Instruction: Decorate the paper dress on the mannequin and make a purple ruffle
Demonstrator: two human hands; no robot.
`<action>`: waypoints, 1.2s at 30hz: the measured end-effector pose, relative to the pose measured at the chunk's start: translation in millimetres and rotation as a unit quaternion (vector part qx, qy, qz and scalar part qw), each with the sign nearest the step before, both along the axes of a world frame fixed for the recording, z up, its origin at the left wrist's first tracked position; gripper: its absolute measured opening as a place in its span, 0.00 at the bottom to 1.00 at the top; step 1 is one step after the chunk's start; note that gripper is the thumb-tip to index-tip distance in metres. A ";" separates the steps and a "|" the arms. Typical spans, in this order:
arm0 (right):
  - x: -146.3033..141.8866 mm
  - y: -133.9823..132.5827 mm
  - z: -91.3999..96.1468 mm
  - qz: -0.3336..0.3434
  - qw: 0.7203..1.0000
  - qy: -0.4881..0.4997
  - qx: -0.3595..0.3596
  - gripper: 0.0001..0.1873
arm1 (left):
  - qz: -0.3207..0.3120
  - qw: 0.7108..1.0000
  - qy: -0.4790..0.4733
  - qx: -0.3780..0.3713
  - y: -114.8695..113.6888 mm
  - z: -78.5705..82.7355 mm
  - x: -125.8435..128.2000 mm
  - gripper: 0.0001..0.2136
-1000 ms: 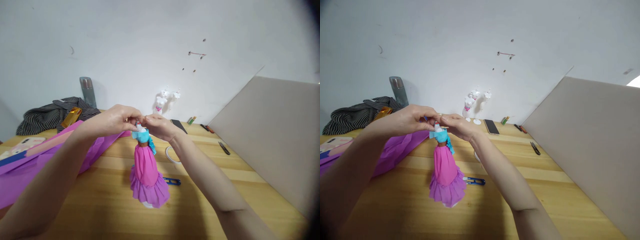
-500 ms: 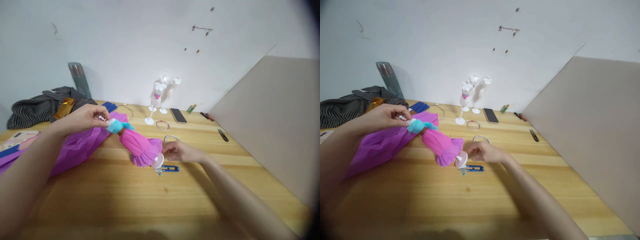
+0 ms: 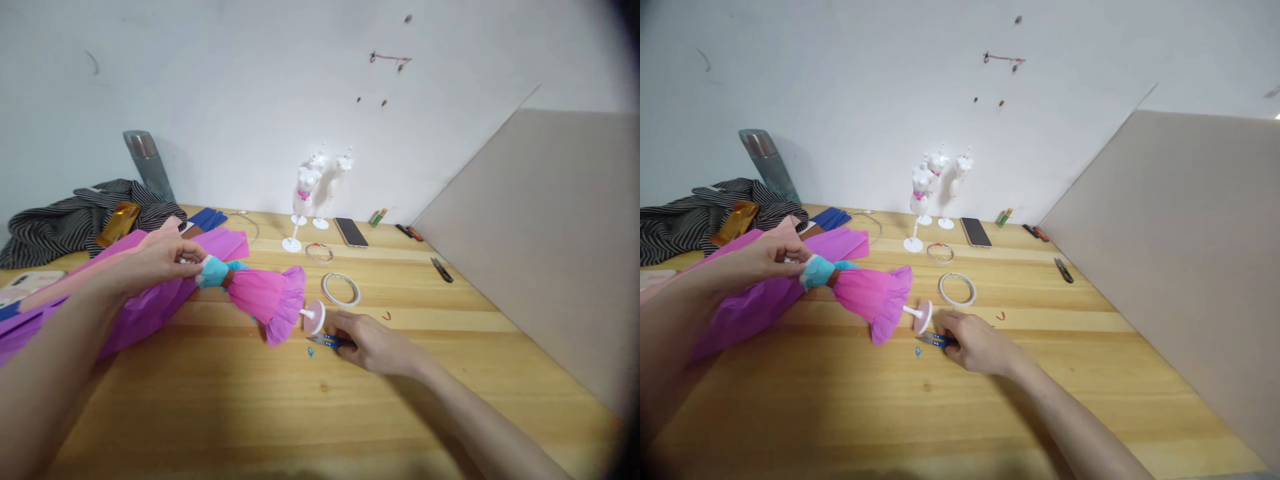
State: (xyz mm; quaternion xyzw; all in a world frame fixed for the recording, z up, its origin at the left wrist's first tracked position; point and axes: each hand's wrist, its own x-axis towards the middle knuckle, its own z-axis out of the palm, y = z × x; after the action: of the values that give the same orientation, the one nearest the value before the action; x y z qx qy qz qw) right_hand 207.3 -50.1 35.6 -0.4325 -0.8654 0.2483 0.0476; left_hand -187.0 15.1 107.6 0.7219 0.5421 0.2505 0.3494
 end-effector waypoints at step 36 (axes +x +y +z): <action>-20.7 100.8 71.2 -0.105 0.699 0.637 -0.308 0.03 | -0.015 0.899 -0.392 -0.194 -28.5 -65.1 40.1 0.12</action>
State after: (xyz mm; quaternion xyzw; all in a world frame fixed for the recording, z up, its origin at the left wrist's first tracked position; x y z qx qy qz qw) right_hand 186.7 50.7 106.8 -0.2494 -0.4531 0.7104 0.4773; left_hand -146.9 -13.5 42.5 0.4917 0.3883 0.3974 0.6705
